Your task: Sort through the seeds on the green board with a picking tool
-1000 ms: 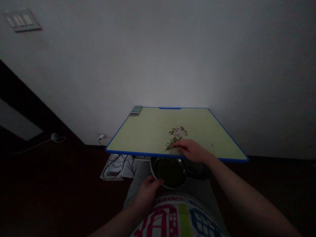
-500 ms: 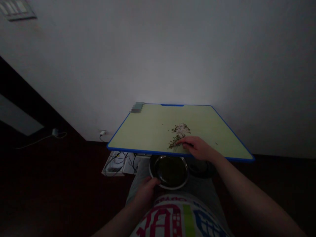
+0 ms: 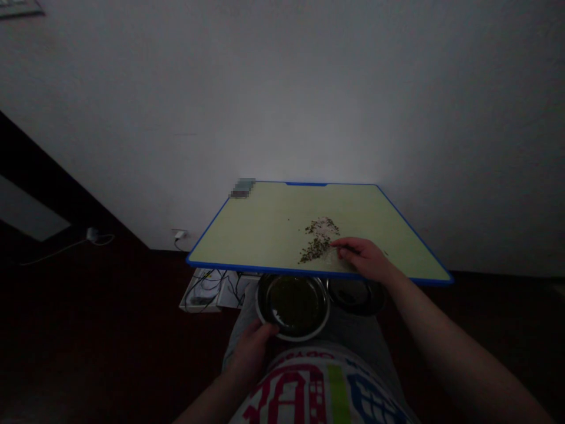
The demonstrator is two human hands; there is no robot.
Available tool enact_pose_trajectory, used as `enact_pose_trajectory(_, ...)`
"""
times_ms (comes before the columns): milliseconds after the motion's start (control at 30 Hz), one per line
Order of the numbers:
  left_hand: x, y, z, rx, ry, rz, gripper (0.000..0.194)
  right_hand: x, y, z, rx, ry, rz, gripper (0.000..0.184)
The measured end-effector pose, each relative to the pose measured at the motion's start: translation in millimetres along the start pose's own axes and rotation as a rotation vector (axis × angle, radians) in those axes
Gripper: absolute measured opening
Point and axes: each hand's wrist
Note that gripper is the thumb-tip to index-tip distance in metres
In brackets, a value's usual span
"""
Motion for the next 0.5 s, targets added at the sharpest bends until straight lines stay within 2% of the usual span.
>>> enact_pose_trajectory(300,-10.0,9,2,0.058,-0.028,0.032,0.019,0,5,-2,-0.067,0.049,0.193,0.035)
enact_pose_trajectory(500,-13.5,-2,4,0.015,-0.163,-0.001,0.019,-1,5,-4,-0.063,0.108,0.158,0.035)
Point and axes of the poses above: each hand's wrist, its own z-axis towards the middle knuckle, its own x-axis out of the back of the hand, y = z × x, and after that the axes turned 5 degrees about -y, right-handed
